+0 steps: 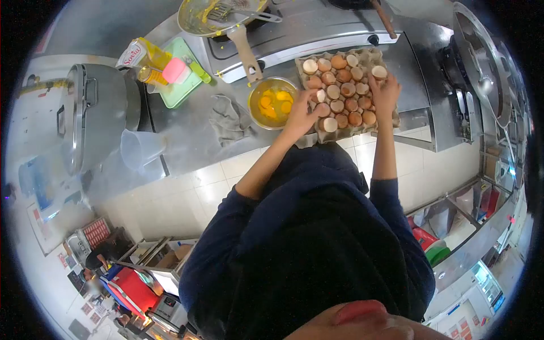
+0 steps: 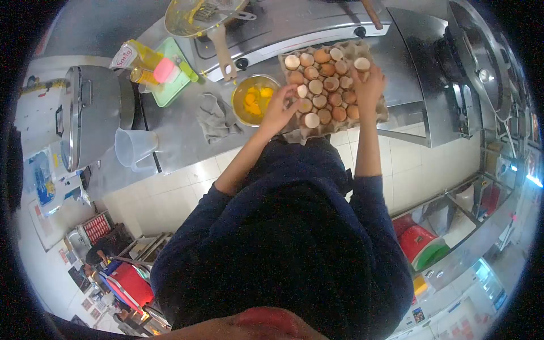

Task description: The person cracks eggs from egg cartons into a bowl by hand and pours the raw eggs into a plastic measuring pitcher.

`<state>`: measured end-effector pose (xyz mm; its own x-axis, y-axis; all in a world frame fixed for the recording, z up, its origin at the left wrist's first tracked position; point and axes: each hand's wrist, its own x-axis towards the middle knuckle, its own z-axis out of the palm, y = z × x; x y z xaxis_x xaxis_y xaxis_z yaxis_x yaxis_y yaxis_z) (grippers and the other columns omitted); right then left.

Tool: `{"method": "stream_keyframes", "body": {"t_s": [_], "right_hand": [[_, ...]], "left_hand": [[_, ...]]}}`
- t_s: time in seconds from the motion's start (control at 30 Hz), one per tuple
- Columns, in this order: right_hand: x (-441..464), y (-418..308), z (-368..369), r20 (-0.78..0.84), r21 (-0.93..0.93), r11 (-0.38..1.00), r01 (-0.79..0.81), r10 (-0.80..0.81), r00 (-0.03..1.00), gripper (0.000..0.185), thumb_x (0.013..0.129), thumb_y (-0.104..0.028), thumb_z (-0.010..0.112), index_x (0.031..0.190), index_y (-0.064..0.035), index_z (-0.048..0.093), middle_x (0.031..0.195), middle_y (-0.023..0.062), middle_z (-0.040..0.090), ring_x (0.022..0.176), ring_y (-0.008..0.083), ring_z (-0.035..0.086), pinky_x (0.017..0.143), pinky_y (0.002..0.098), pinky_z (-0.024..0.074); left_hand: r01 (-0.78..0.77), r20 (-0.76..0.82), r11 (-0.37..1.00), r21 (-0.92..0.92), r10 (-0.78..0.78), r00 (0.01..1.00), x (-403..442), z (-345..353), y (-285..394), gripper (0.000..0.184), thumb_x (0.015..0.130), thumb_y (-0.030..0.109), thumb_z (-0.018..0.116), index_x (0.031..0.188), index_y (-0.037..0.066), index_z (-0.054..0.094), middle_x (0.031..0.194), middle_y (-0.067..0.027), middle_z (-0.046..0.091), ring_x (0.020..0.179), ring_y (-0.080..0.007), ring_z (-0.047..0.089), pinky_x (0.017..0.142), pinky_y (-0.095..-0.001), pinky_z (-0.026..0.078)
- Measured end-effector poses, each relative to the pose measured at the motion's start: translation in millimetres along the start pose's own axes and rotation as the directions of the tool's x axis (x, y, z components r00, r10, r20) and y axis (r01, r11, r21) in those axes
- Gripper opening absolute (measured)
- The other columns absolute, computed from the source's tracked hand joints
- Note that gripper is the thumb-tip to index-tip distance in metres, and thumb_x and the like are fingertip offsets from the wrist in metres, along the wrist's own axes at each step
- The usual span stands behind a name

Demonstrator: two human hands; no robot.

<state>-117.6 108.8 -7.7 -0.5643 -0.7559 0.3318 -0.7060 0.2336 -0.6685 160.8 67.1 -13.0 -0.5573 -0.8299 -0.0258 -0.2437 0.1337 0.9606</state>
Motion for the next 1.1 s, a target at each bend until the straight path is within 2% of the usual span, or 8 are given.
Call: {"method": "stream_keyframes", "body": {"t_s": [0.03,0.2,0.27,0.4,0.47,0.7,0.9,1.1], "right_hand": [[5,22,4,0.061,-0.354,0.929,0.111,-0.095,0.994,0.052,0.082,-0.040,0.074,0.113,0.0001,0.062,0.096,0.0131,0.067,0.090,0.0291,0.063,0.092,0.0423,0.0446],[13,83,5,-0.111,-0.530,0.843,0.089,-0.174,0.978,0.065,0.085,-0.052,0.066,0.128,-0.0052,0.057,0.100,0.0178,0.067,0.095,0.0370,0.061,0.094,0.0460,0.0431],[19,125,7,0.164,-0.313,0.916,-0.252,0.313,0.936,0.057,0.086,-0.048,0.066,0.126,-0.0081,0.061,0.098,0.0184,0.068,0.093,0.0365,0.063,0.088,0.0441,0.0478],[18,134,-5,0.238,-0.053,0.991,-0.122,0.131,0.962,0.047,0.088,-0.040,0.065,0.120,-0.0062,0.065,0.094,0.0181,0.069,0.090,0.0314,0.065,0.082,0.0397,0.0507],[22,128,-13,0.299,0.134,0.947,-0.292,0.242,0.923,0.037,0.088,-0.028,0.065,0.113,-0.0010,0.067,0.093,0.0180,0.069,0.086,0.0261,0.066,0.081,0.0359,0.0506],[28,143,-39,0.406,0.411,0.843,-0.347,0.172,0.897,0.036,0.086,-0.015,0.066,0.118,0.0000,0.065,0.104,0.0130,0.070,0.098,0.0194,0.064,0.085,0.0329,0.0492],[16,167,-145,0.467,0.571,0.631,-0.524,0.275,0.840,0.049,0.085,-0.011,0.066,0.131,-0.0015,0.054,0.111,0.0124,0.066,0.101,0.0213,0.063,0.085,0.0324,0.0501],[-25,252,-233,0.450,0.636,0.301,-0.710,0.602,0.659,0.050,0.090,-0.009,0.061,0.136,-0.0046,0.044,0.119,0.0147,0.061,0.101,0.0214,0.062,0.086,0.0323,0.0518]], "left_hand": [[0.046,0.000,0.996,0.071,-0.046,0.999,-5,7,8,0.060,0.087,0.031,0.071,0.135,0.004,0.048,0.127,-0.0211,0.053,0.117,-0.0315,0.053,0.099,-0.0405,0.044],[0.265,-0.177,0.964,0.007,-0.260,0.949,-3,46,-33,0.059,0.094,0.040,0.054,0.131,-0.006,0.048,0.126,-0.0305,0.053,0.120,-0.0410,0.050,0.103,-0.0433,0.039],[0.293,-0.244,0.954,-0.056,-0.298,0.923,-1,54,-42,0.059,0.095,0.040,0.053,0.130,-0.007,0.048,0.127,-0.0308,0.054,0.120,-0.0399,0.051,0.103,-0.0416,0.039],[0.245,-0.301,0.870,-0.428,-0.392,0.869,8,64,-57,0.060,0.097,0.037,0.051,0.130,-0.013,0.048,0.127,-0.0283,0.055,0.118,-0.0322,0.055,0.102,-0.0358,0.041],[0.221,-0.218,0.703,-0.676,-0.478,0.851,11,65,-54,0.059,0.096,0.033,0.052,0.134,-0.011,0.045,0.130,-0.0225,0.054,0.119,-0.0259,0.053,0.100,-0.0326,0.042],[0.199,-0.319,0.707,-0.678,-0.528,0.787,-3,75,-9,0.056,0.096,0.033,0.052,0.136,-0.006,0.044,0.132,-0.0175,0.051,0.117,-0.0229,0.054,0.096,-0.0337,0.046],[0.320,-0.177,0.601,-0.733,-0.622,0.762,7,116,71,0.045,0.099,0.030,0.049,0.133,0.001,0.051,0.131,-0.0087,0.054,0.118,-0.0214,0.051,0.100,-0.0341,0.040],[0.357,0.185,0.541,-0.762,-0.346,0.920,71,184,97,0.054,0.100,0.033,0.048,0.143,0.001,0.041,0.146,-0.0111,0.043,0.130,-0.0227,0.044,0.112,-0.0349,0.032]]}}
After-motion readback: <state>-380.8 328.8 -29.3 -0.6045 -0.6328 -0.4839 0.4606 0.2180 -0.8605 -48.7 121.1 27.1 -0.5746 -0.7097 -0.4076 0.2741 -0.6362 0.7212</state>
